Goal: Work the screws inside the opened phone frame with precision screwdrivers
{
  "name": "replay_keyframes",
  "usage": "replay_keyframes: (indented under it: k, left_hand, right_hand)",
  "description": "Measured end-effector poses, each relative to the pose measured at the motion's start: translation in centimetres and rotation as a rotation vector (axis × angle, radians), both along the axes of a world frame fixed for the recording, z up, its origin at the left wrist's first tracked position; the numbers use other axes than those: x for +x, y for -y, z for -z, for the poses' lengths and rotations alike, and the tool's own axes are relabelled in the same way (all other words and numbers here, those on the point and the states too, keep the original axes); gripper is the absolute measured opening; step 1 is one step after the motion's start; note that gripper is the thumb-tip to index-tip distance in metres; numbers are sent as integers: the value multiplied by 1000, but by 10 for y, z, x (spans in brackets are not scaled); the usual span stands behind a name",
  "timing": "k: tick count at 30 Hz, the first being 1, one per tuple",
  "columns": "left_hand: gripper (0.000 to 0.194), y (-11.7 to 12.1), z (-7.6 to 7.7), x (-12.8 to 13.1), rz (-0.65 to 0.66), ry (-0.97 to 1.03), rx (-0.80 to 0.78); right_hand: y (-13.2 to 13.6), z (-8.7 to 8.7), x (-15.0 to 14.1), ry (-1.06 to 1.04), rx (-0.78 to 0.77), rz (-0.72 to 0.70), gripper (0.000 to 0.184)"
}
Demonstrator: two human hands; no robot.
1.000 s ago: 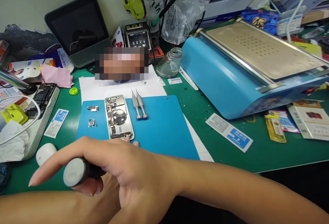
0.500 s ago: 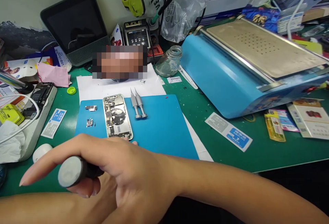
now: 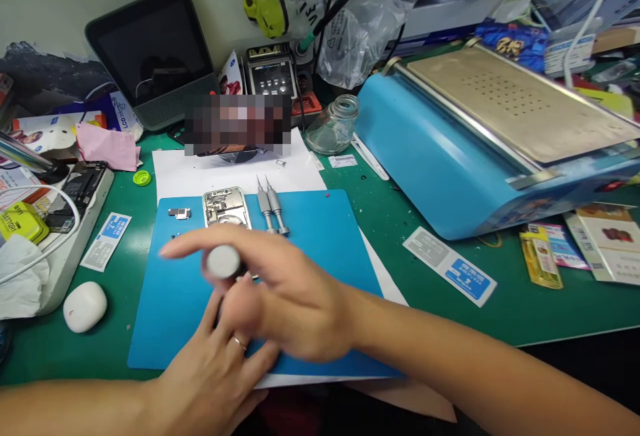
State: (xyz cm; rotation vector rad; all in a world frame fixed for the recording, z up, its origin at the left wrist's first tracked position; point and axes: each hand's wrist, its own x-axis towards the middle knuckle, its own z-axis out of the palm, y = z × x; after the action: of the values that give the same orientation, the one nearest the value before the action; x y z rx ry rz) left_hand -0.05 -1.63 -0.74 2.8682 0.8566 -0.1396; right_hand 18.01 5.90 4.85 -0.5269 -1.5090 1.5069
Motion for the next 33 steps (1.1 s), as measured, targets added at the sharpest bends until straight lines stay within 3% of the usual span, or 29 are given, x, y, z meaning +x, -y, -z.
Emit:
replay_keyframes:
  k: [5,9,14,22,33]
  left_hand:
    - [68,-6,-2,0,45,66,39]
    - [73,-4,1,1,32,54,48]
    - [80,-2,4,1,8,68,81]
    - [81,-1,4,1,1,64,94]
    - [75,-6,-2,1,28,66,63]
  right_hand:
    - [-22,32,11,-62,18,189,44]
    - [-26,43,8,-60,21,271,45]
    - [-23,47,6,-85,18,338,40]
    - [-27,55,9,-121,43,312,45]
    - [-27,48,9,-44,270,337,49]
